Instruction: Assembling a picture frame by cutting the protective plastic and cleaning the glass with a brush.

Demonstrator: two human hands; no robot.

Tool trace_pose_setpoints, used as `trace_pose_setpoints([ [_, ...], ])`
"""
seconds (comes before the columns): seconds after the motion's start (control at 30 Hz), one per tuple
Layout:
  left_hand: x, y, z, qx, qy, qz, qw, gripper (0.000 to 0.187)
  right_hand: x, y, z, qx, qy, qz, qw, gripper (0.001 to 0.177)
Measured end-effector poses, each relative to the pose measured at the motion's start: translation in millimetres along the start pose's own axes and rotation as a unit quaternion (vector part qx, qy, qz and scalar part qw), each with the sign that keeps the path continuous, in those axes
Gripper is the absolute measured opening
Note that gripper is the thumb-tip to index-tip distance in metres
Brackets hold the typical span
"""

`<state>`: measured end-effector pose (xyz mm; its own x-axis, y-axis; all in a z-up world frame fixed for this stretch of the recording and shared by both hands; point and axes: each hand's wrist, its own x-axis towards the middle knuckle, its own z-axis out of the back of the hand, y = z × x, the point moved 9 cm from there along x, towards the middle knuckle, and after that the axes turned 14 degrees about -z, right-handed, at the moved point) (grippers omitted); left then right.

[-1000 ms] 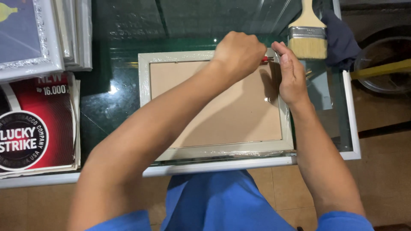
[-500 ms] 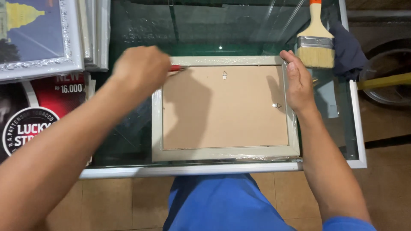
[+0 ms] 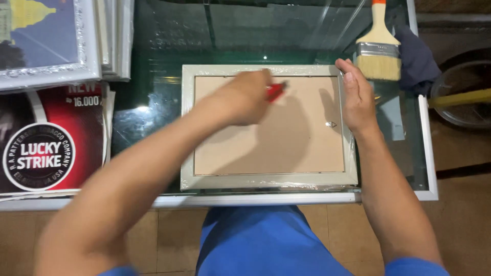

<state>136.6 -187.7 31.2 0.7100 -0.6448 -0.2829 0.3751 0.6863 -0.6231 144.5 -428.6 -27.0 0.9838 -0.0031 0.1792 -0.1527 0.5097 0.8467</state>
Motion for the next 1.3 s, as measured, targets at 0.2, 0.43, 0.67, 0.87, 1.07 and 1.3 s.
trace_pose_setpoints([
  [0.2, 83, -37, -49, -0.032, -0.034, -0.044, 0.998, 0.029, 1, 5, 1, 0.015, -0.012, 0.016, 1.000, 0.042],
  [0.43, 123, -39, -54, -0.052, -0.069, -0.015, 0.996, 0.016, 1, 2, 3, 0.018, -0.001, 0.019, 1.000, 0.043],
  [0.67, 96, -62, -65, -0.077, -0.046, -0.038, 0.995, 0.026, 4, -6, 1, 0.003, 0.004, 0.014, 1.000, 0.042],
  [0.87, 39, -94, -115, -0.050, 0.094, -0.085, 0.991, 0.025, 2, -1, 1, 0.018, -0.001, 0.003, 1.000, 0.041],
  [1.07, 4, -109, -113, 0.031, 0.181, -0.169, 0.968, 0.027, 3, -5, -1, 0.021, 0.000, -0.004, 1.000, 0.041],
  [1.3, -28, -70, -85, 0.171, 0.195, -0.160, 0.952, 0.020, 0, 7, -2, 0.004, -0.001, -0.018, 1.000, 0.044],
])
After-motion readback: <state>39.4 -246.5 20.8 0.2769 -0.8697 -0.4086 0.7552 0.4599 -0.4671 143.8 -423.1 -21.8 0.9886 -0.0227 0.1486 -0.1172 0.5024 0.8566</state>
